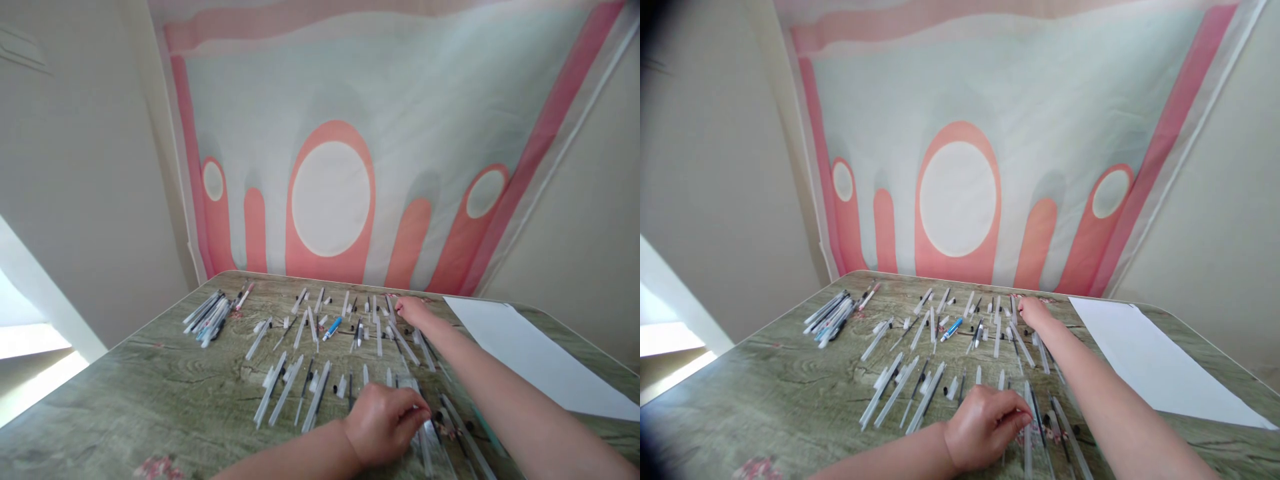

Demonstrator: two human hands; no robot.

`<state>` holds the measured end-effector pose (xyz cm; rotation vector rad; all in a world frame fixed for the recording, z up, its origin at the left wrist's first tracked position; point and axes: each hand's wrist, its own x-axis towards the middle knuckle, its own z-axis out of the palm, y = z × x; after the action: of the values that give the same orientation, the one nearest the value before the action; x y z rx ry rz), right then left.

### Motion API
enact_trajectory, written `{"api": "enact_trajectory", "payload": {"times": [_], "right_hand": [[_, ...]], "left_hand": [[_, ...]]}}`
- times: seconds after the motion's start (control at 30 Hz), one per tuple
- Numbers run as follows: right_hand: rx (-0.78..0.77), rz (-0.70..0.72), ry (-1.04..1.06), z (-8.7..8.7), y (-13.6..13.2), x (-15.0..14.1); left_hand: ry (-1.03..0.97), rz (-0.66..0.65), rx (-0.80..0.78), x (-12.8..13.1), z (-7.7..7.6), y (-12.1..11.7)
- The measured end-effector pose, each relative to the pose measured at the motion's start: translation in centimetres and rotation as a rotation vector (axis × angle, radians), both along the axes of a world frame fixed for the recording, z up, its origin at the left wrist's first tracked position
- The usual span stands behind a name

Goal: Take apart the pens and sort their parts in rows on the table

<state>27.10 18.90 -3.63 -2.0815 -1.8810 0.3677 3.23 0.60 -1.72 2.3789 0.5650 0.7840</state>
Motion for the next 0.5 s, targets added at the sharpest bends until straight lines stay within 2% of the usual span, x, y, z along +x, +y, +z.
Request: {"api": "enact_trajectory", "payload": {"times": [0.17,0.3,0.4,0.5], "right_hand": [[0.002,0.009,-0.019,-0.4,-0.1,-0.3],[0.047,0.003,-0.021,0.3,-1.2,-0.2],[0.098,0.019,-0.016,1.5,-3.1,-0.3],[0.161,0.083,0.008,2.5,-6.6,-0.9]], "left_hand": [[0.031,-0.025,0.033,0.0,0.0,-0.1],[0.04,-0.024,0.055,-0.1,0.1,0.0],[0.048,-0.003,0.079,-0.2,-0.1,-0.3],[0.025,0.019,0.112,-0.2,-0.2,-0.6]]}}
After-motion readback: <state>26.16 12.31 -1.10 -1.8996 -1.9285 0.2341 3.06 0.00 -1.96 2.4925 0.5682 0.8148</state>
